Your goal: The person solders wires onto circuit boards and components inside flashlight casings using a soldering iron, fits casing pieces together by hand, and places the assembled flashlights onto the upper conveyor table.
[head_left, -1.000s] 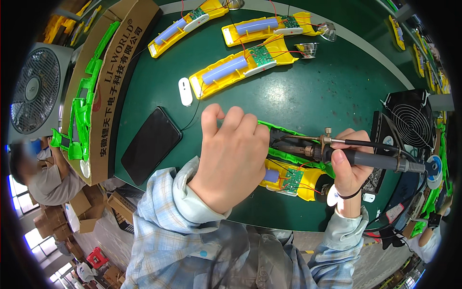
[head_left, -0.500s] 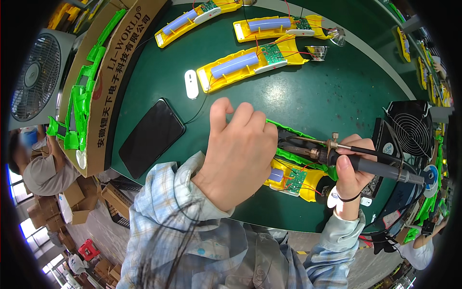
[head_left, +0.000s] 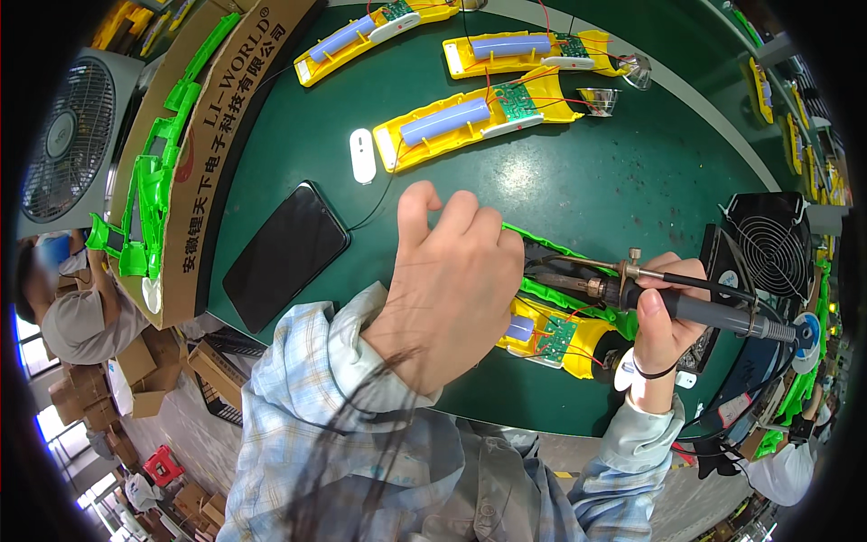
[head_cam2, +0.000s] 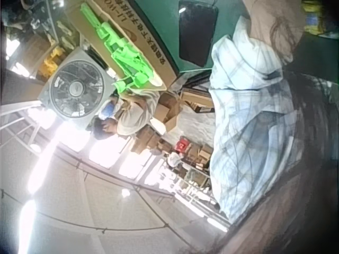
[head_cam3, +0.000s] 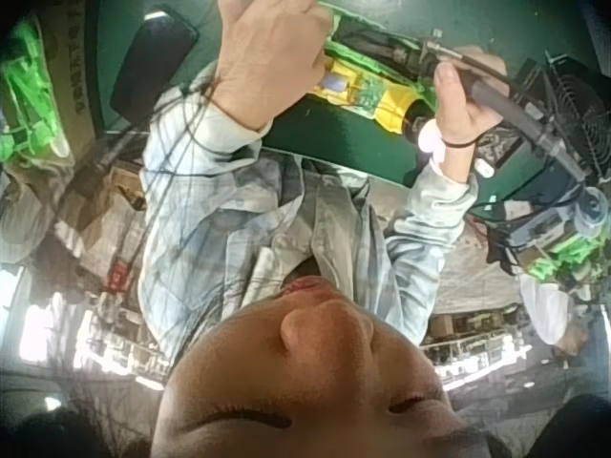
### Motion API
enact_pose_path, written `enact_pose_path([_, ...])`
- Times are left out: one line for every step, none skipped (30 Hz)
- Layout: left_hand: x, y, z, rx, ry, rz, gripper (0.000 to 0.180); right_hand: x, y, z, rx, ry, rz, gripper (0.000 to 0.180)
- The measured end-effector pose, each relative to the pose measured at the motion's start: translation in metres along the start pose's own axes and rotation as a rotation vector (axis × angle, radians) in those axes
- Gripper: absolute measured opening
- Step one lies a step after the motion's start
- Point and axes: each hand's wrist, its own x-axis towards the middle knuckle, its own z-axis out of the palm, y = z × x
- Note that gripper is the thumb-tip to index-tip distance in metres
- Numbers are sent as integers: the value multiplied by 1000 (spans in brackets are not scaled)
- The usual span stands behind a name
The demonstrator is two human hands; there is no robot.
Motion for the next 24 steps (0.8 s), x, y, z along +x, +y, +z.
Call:
enact_pose_path([0, 0, 1, 1, 14, 2, 2, 0, 0, 0, 0, -8, 2, 15])
enact_pose_path([-1, 0, 2, 3, 28, 4, 1, 0, -1, 0, -1, -16, 4, 15])
enact_pose_path([-1, 0, 1, 3, 28, 3, 1, 0, 0, 0, -1, -17, 4, 15])
enact_pose_path([-1, 0, 1, 9, 22, 1, 1, 0, 0, 1, -1, -12, 1, 15])
enact_pose_path([-1, 0, 0, 15, 15, 0, 2, 0, 0, 1, -1, -7, -2, 15])
enact_pose_path([-2, -1, 0, 15, 15, -2, 2, 0, -1, 2, 0, -8, -3, 15])
enact_pose_path([-2, -1, 1, -12, 33, 2, 2, 0, -1, 1, -3, -9, 10, 15])
enact_pose_path([-1, -1, 2, -39, 51, 7, 2, -1, 0, 1, -5, -9, 22, 15])
enact_pose_path([-1, -1, 2, -40, 51, 6, 2, -1, 0, 0, -5, -10, 23, 15])
enact_pose_path([-1, -1, 2, -33, 43, 3, 3, 0, -1, 0, -9, -19, 26, 15])
enact_pose_path([0, -1, 2, -26, 35, 0, 3, 0, -1, -1, -12, -29, 30, 14])
enact_pose_path([0, -1, 2, -27, 35, -1, 3, 0, -1, -1, -13, -30, 31, 14])
enact_pose_path([-1, -1, 2, -21, 36, 3, 3, 0, -1, 0, -12, -26, 10, 14])
enact_pose_path([-1, -1, 1, -16, 37, 6, 3, 0, -1, 0, -11, -22, -11, 13])
enact_pose_path([-2, -1, 1, -14, 38, 4, 3, 0, -1, 0, -9, -24, -12, 13])
enact_pose_path([-2, -1, 2, -23, 45, 10, 3, -1, 0, 0, -8, -18, -10, 13])
enact_pose_path([-1, -2, 2, -33, 52, 16, 3, -1, 1, 0, -8, -13, -8, 12])
enact_pose_path([-1, -2, 3, -34, 52, 17, 3, -1, 1, 0, -10, -13, -8, 12])
enact_pose_path([-1, -2, 3, -37, 58, 16, 3, -1, 0, 0, -8, -17, -1, 12])
enact_pose_path([-2, -3, 3, -40, 64, 15, 3, 0, 0, 0, -7, -22, 6, 12])
enact_pose_path([-2, -3, 3, -39, 65, 14, 3, 0, -1, 1, -6, -23, 4, 12])
enact_pose_path([-2, -3, 4, -42, 74, 17, 3, 0, -1, 1, -20, -22, -1, 12])
enact_pose_path([-2, -4, 4, -44, 83, 19, 3, 0, -1, 1, -33, -22, -7, 12])
enact_pose_path([-2, -4, 4, -45, 84, 19, 3, 0, -1, 1, -34, -22, -7, 12])
